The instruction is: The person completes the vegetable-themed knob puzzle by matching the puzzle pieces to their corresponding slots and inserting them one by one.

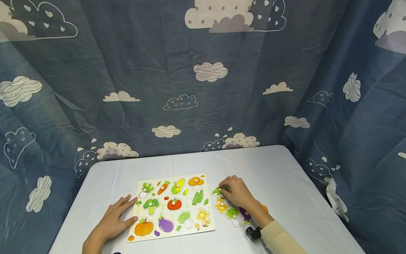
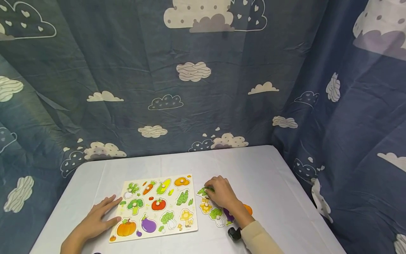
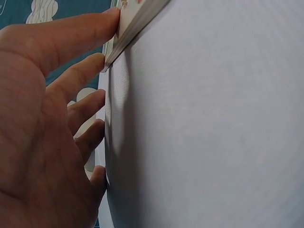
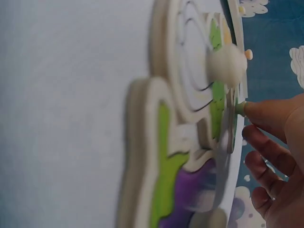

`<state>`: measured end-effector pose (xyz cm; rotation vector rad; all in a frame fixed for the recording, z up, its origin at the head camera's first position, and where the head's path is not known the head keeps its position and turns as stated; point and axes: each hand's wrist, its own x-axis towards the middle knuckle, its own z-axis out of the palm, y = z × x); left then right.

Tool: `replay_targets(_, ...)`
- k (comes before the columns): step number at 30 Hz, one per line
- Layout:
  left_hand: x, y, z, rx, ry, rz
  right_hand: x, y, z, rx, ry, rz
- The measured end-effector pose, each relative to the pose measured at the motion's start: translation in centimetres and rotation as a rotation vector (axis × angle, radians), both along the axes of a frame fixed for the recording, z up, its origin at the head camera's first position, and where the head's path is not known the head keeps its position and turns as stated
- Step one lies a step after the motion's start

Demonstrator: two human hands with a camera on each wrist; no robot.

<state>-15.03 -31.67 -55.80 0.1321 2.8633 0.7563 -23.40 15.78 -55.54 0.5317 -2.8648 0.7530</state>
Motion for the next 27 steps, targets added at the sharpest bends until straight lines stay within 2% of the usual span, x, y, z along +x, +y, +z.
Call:
replay_targets(8, 0.13, -0.06, 0.03, 0.013, 0.016, -0.002, 0.18, 0.22, -0.24, -0.003, -0.046, 0.015)
replay_targets(14, 0.27, -0.01, 0.17, 0.024, 0.035, -0.003, 0.17, 0.48, -0.47, 0.015, -0.017, 0.066)
replay_targets(20, 0.18, 0.01, 0.09, 0.02, 0.041, -0.005, 0.09, 0.69, -0.41, 0.01, -0.03, 0.107)
replay_targets(27, 0.21, -0.01, 0.07, 0.034, 0.038, 0.0, -0.13, 0.78, -0.39, -0.004, -0.04, 0.102)
